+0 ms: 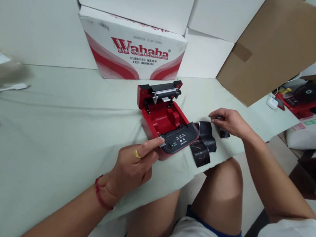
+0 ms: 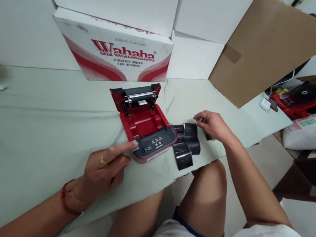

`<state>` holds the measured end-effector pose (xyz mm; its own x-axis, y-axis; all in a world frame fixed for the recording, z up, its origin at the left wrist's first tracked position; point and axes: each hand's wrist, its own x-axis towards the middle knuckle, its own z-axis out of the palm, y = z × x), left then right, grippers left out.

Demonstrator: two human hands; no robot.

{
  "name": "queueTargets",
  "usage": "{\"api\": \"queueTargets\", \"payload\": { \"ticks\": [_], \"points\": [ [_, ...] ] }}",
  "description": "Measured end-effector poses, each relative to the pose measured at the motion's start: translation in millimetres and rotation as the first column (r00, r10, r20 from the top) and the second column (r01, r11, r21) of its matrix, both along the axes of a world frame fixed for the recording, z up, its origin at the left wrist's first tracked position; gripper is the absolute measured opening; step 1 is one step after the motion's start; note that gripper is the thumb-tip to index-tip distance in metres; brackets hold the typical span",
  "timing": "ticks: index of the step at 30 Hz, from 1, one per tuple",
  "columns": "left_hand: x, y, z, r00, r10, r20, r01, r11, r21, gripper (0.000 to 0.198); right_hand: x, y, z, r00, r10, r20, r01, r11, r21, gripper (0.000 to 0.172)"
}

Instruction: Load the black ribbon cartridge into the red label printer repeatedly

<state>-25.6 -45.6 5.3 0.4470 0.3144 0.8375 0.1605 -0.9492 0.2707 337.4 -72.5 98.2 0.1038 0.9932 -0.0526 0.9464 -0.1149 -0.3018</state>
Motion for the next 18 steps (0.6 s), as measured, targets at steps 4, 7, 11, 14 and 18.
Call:
{"api": "queueTargets", "payload": {
  "ticks": [4, 7, 11, 14, 18],
  "points": [
    [0.4, -0.4, 1.8, 1.0, 0.018, -0.014, -0.018, 1.0, 0.007, 0.02, -2.3, 2.6, -21.3, 0.995, 0.076, 0.067, -0.071, 0.995, -0.07, 0.035],
    [0.7, -0.8, 2.3, 1.0, 0.029, -0.013, -0.029, 1.0, -0.005, 0.019, -7.7, 9.7, -34.9, 0.988, 0.079, 0.13, -0.068, 0.994, -0.087, 0.04],
    [0.5, -2.1, 2.4, 1.0, 0.018, 0.002, -0.018, 1.0, -0.022, 0.022, -6.6, 13.0, -21.4, 0.98, 0.097, 0.174, -0.077, 0.99, -0.118, 0.036],
    [0.3, -3.4, 1.8, 1.0, 0.018, 0.013, -0.018, 1.0, -0.016, 0.022, -2.1, 1.6, 21.9, 0.975, 0.147, 0.166, -0.123, 0.981, -0.148, 0.032],
    [0.8, -4.5, 1.6, 1.0, 0.022, 0.004, -0.022, 1.0, 0.006, 0.022, -13.3, -18.5, 85.2, 0.958, 0.285, 0.035, -0.28, 0.953, -0.118, 0.04]
  ]
}}
